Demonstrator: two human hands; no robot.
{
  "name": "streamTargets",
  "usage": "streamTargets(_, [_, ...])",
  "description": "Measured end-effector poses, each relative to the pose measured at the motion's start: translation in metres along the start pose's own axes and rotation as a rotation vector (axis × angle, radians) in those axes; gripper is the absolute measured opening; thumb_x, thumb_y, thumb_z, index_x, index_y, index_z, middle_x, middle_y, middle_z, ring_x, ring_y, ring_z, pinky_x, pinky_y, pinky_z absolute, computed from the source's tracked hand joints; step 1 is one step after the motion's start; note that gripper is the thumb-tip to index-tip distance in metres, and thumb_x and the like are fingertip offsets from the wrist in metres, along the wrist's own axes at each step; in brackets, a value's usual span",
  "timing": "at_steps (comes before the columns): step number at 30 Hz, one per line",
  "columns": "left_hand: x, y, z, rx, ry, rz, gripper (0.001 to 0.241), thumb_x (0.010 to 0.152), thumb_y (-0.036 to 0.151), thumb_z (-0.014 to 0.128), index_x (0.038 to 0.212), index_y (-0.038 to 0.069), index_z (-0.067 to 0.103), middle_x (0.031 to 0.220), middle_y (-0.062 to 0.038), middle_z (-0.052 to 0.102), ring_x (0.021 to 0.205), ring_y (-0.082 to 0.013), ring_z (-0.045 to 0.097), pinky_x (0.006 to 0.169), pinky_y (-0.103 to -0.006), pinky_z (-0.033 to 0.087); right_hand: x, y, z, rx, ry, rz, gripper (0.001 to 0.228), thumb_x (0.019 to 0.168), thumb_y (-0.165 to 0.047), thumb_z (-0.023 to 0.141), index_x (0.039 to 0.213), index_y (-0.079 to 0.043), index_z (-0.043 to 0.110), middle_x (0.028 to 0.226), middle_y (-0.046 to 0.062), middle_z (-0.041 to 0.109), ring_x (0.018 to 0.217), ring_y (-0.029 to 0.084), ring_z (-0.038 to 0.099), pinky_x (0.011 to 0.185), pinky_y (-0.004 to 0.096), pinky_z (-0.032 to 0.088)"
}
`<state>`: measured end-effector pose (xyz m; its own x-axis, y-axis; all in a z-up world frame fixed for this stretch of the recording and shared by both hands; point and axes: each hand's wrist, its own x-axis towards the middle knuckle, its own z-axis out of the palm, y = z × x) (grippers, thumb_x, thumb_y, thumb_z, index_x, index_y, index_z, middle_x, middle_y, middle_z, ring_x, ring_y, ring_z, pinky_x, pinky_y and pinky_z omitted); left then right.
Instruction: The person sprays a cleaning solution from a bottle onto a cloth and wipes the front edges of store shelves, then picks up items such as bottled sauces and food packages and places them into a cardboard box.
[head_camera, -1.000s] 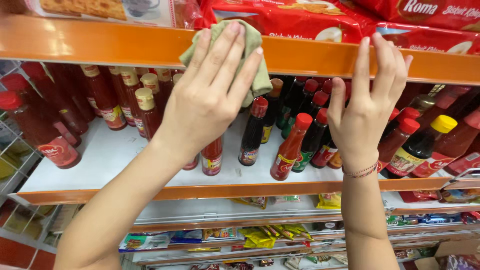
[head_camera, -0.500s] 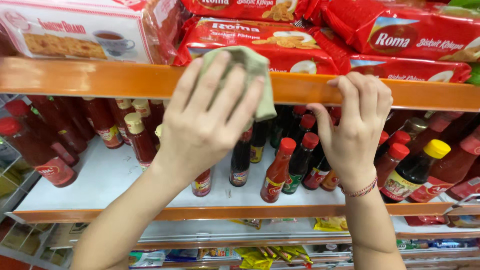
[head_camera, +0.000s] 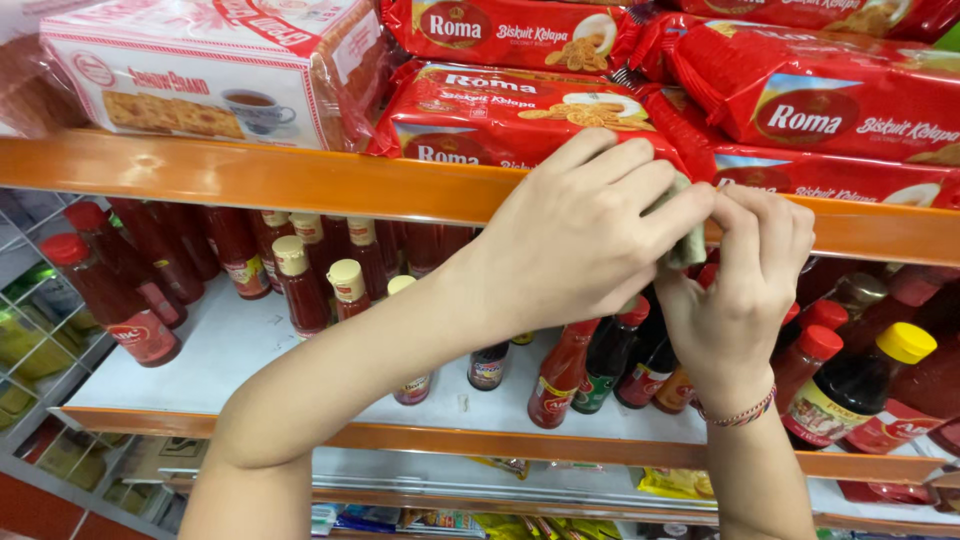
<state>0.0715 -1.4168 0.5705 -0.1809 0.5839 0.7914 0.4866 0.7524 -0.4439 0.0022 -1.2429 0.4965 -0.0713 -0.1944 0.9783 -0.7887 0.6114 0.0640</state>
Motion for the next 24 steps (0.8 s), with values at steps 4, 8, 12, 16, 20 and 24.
streamTargets(4, [-0.016,-0.003,-0.022,0.196,-0.054,-0.011,0.020,0.092,0.013,0.066,0.112,0.008,0.064,0.103,-0.005,0.065,0.101,-0.0211,0.061,0.090,-0.0357,0.045,0.005,-0.007,-0.002,-0.007,0.008,0.013,0.040,0.087,-0.002,0.087,0.117,-0.001,0.059,0.122,0.015,0.059,0.117,0.033,0.053,0.104,0.043,0.044])
streamTargets(8, [-0.031,-0.011,-0.064,0.312,-0.184,-0.115,0.025,0.086,0.011,0.068,0.111,0.007,0.065,0.095,-0.005,0.063,0.097,-0.0224,0.061,0.090,-0.0380,0.046,0.011,-0.013,-0.005,0.020,0.017,0.003,0.051,0.081,-0.010,0.094,0.117,0.000,0.059,0.120,0.017,0.058,0.114,0.037,0.052,0.101,0.047,0.043])
streamTargets(12, [-0.050,-0.016,-0.086,0.339,-0.146,-0.188,0.028,0.084,0.008,0.067,0.111,0.004,0.065,0.101,-0.007,0.066,0.101,-0.0254,0.062,0.095,-0.0418,0.046,0.015,-0.014,-0.006,0.031,0.005,0.004,0.053,0.083,-0.013,0.095,0.120,0.001,0.060,0.124,0.017,0.056,0.117,0.037,0.051,0.103,0.047,0.044])
streamTargets(16, [-0.056,-0.016,-0.062,0.284,-0.038,-0.162,0.021,0.091,0.010,0.069,0.111,0.002,0.066,0.110,-0.009,0.066,0.106,-0.0271,0.061,0.099,-0.0430,0.046,0.010,-0.012,-0.007,0.038,-0.022,0.008,0.056,0.083,-0.012,0.094,0.126,0.001,0.061,0.128,0.017,0.055,0.122,0.038,0.051,0.107,0.048,0.045])
streamTargets(20, [-0.029,0.002,-0.010,0.166,0.072,-0.012,0.026,0.098,0.014,0.064,0.119,-0.001,0.067,0.118,-0.015,0.065,0.117,-0.0308,0.060,0.109,-0.0453,0.046,0.008,-0.010,-0.004,0.007,-0.033,0.009,0.057,0.087,-0.008,0.088,0.135,0.003,0.060,0.137,0.018,0.055,0.132,0.037,0.050,0.116,0.046,0.043])
streamTargets(24, [-0.029,0.014,0.010,0.266,-0.044,0.030,0.044,0.100,0.016,0.060,0.140,-0.001,0.065,0.141,-0.014,0.062,0.140,-0.0289,0.053,0.126,-0.0447,0.036,-0.001,-0.010,-0.008,-0.010,-0.090,0.014,0.068,0.083,0.000,0.079,0.143,0.011,0.050,0.152,0.027,0.046,0.145,0.044,0.042,0.122,0.052,0.037])
